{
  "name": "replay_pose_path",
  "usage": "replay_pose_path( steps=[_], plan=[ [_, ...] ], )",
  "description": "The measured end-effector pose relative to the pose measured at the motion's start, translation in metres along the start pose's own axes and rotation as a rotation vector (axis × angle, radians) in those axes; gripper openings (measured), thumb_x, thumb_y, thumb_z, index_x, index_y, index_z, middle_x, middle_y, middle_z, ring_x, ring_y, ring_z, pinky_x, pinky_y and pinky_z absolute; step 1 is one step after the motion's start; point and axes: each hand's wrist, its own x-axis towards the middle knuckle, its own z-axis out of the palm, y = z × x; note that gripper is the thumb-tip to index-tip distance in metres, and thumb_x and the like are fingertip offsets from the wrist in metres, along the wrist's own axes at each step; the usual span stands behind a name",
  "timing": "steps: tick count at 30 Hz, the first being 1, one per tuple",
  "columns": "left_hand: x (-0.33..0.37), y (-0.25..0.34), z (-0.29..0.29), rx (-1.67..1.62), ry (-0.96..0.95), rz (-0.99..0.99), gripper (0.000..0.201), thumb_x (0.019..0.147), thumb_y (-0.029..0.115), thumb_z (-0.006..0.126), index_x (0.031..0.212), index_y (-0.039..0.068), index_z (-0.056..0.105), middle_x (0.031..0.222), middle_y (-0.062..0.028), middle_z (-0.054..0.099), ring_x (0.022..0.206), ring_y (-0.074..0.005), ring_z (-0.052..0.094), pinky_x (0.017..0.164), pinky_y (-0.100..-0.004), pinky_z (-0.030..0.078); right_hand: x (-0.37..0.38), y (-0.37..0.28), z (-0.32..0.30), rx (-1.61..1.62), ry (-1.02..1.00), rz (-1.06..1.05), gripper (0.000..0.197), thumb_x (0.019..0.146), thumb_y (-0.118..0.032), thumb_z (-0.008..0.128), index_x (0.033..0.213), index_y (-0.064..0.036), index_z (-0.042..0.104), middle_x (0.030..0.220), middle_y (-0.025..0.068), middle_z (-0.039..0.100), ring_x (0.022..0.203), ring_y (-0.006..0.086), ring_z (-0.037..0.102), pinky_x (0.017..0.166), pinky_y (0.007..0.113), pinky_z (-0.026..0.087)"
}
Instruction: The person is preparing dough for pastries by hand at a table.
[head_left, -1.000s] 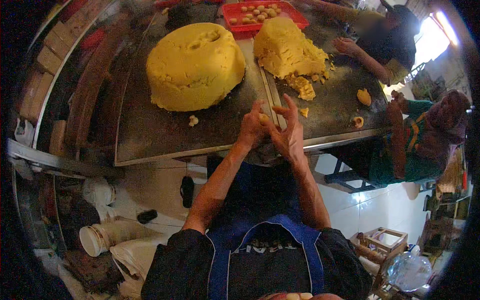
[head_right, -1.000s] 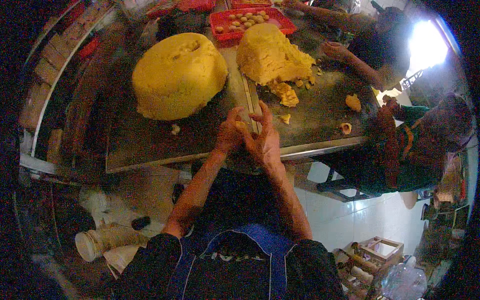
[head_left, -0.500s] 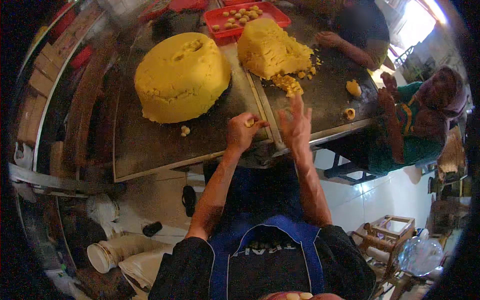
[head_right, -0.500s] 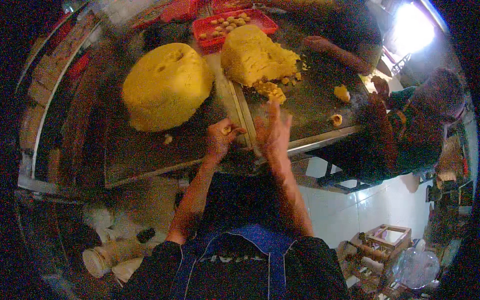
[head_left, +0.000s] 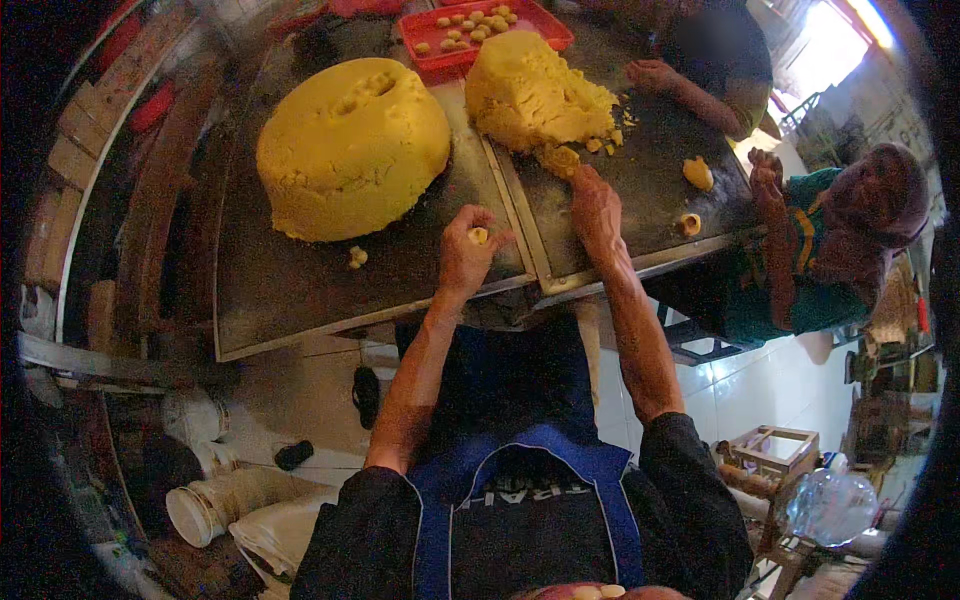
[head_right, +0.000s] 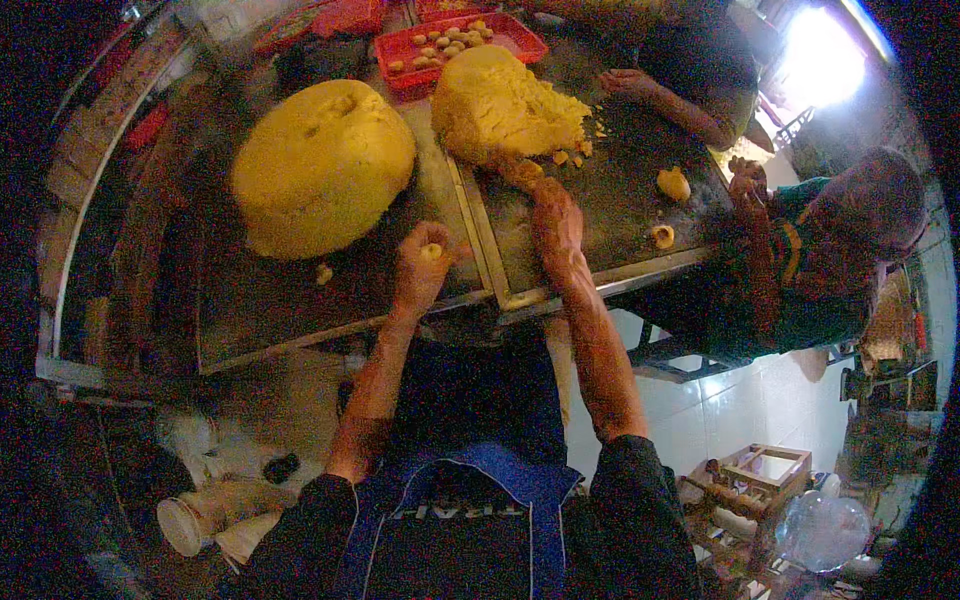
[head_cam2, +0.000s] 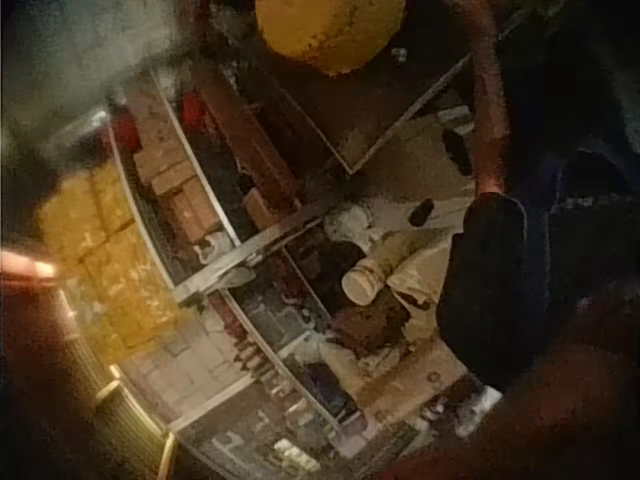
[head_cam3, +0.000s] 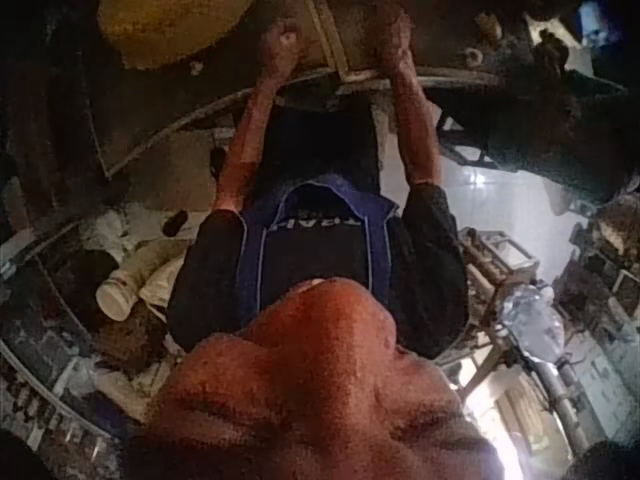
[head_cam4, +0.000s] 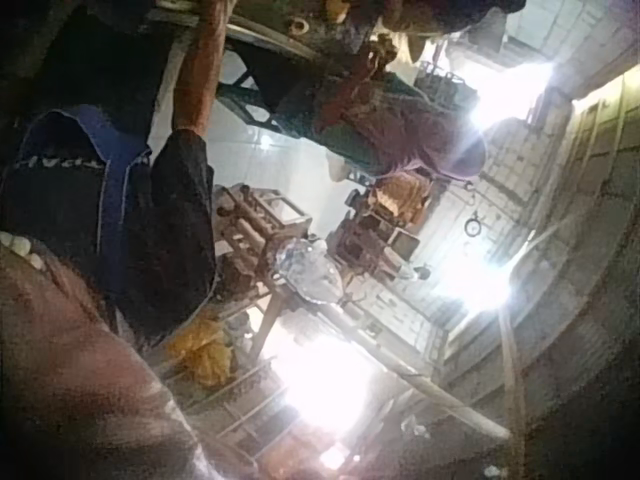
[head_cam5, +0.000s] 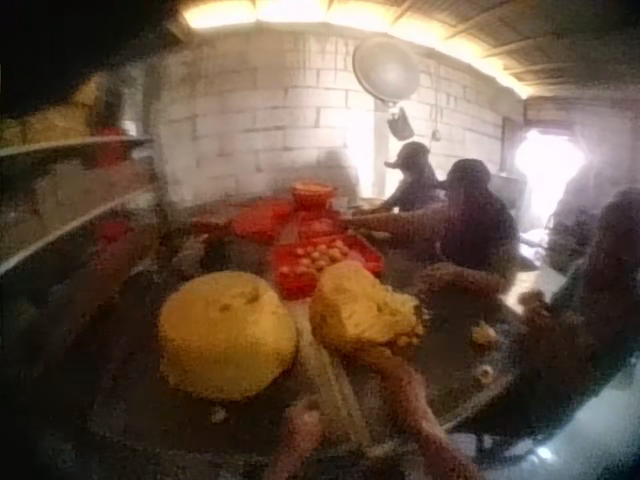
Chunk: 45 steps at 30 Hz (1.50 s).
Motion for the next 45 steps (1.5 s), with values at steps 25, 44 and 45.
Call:
replay_pose_path(
  steps=[25, 44, 45],
  plan=[
    [-0.02, -0.036, -0.072, -0.245, 0.073, -0.306, 0.055, 0.087, 0.056, 0.07, 0.072, 0.005, 0.056, 0.063, -0.0013, 0.054, 0.055, -0.0116, 0.047, 0.055, -0.0283, 0.041, 0.006, 0.018, -0.017, -0.149, -0.259, 0.06, 0.031, 0.091, -0.021, 0.063, 0.118, -0.0068, 0.064, 0.12, 0.0235, 0.062, 0.111, 0.0412, 0.058, 0.098, 0.048, 0.045],
    [-0.028, -0.024, -0.08, -0.242, 0.146, -0.133, 0.046, 0.094, 0.045, 0.066, 0.08, 0.002, 0.062, 0.062, 0.0034, 0.05, 0.052, -0.0044, 0.043, 0.048, -0.0244, 0.034, -0.046, -0.02, -0.053, 0.036, -0.048, 0.193, 0.028, 0.094, -0.012, 0.059, 0.119, -0.0014, 0.063, 0.112, 0.0223, 0.066, 0.104, 0.0398, 0.062, 0.09, 0.047, 0.05],
    [-0.026, -0.006, -0.084, -0.354, 0.159, -0.306, 0.048, 0.094, 0.047, 0.065, 0.078, 0.002, 0.061, 0.061, 0.0032, 0.05, 0.052, -0.0047, 0.042, 0.047, -0.0244, 0.034, -0.053, -0.024, -0.055, 0.108, 0.037, 0.259, 0.028, 0.092, -0.007, 0.057, 0.119, -0.0028, 0.062, 0.105, 0.0205, 0.067, 0.094, 0.0404, 0.063, 0.085, 0.047, 0.051]
  ],
)
